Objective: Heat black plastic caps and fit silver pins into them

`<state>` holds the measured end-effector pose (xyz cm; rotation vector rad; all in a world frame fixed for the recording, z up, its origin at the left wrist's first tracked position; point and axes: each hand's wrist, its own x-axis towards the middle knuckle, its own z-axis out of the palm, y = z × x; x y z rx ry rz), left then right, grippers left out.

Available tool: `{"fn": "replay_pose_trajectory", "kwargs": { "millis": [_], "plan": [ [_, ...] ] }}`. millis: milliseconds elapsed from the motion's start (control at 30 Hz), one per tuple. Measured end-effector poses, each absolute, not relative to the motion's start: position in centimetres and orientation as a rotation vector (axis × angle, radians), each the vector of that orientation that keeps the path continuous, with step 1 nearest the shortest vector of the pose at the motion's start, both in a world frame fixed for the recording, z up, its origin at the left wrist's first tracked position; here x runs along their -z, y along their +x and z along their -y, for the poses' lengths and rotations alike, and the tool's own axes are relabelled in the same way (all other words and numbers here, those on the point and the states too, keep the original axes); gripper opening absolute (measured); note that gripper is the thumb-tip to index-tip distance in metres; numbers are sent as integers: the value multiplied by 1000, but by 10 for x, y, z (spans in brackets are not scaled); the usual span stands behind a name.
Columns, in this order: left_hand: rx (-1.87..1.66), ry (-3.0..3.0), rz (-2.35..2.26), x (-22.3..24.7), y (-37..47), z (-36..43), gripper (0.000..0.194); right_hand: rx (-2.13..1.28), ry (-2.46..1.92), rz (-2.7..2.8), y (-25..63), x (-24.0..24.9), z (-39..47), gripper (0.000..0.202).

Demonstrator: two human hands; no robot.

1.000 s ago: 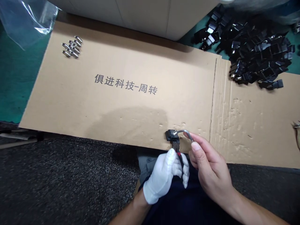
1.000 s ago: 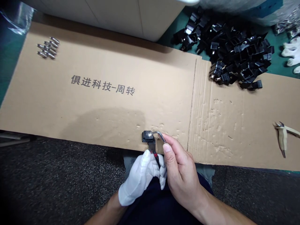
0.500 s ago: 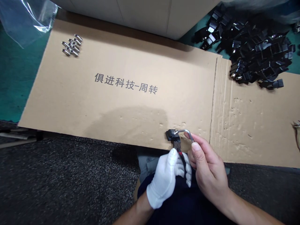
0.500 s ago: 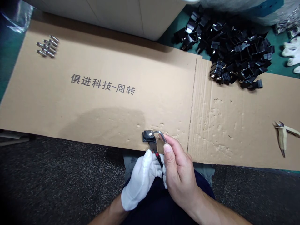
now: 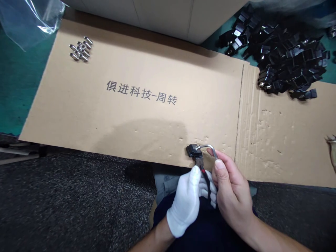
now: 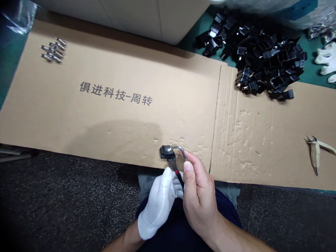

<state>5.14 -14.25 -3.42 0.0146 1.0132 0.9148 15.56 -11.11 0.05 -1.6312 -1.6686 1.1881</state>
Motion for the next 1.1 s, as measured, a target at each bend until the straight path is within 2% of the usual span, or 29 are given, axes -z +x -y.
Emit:
{"fn": "replay_pose_trajectory", "kwargs": {
  "millis": [100,200,433,600,900,1100],
  "plan": [
    [-920,-5,-1044,35,52,143,61,-1249,-1774,1368,151,-3,111,35],
    [-910,-6,-1042,33,52,142,63,-1285,-1787,1386,151,-8,111,37],
    [-968,-41,-1107,33,49,140,55,-1155,-1669,1894,161,-20,114,65],
    [-993,-112,-1029,38,53,143,51,-1156,-1611,1967,162,-22,116,78],
    [-1054,-80,-1022,37,58,146,43,-1148,-1649,1816,155,-14,124,74],
    [-1015,-85,-1019,37,60,145,50,-1170,-1629,1771,152,-6,130,77]
  ]
}}
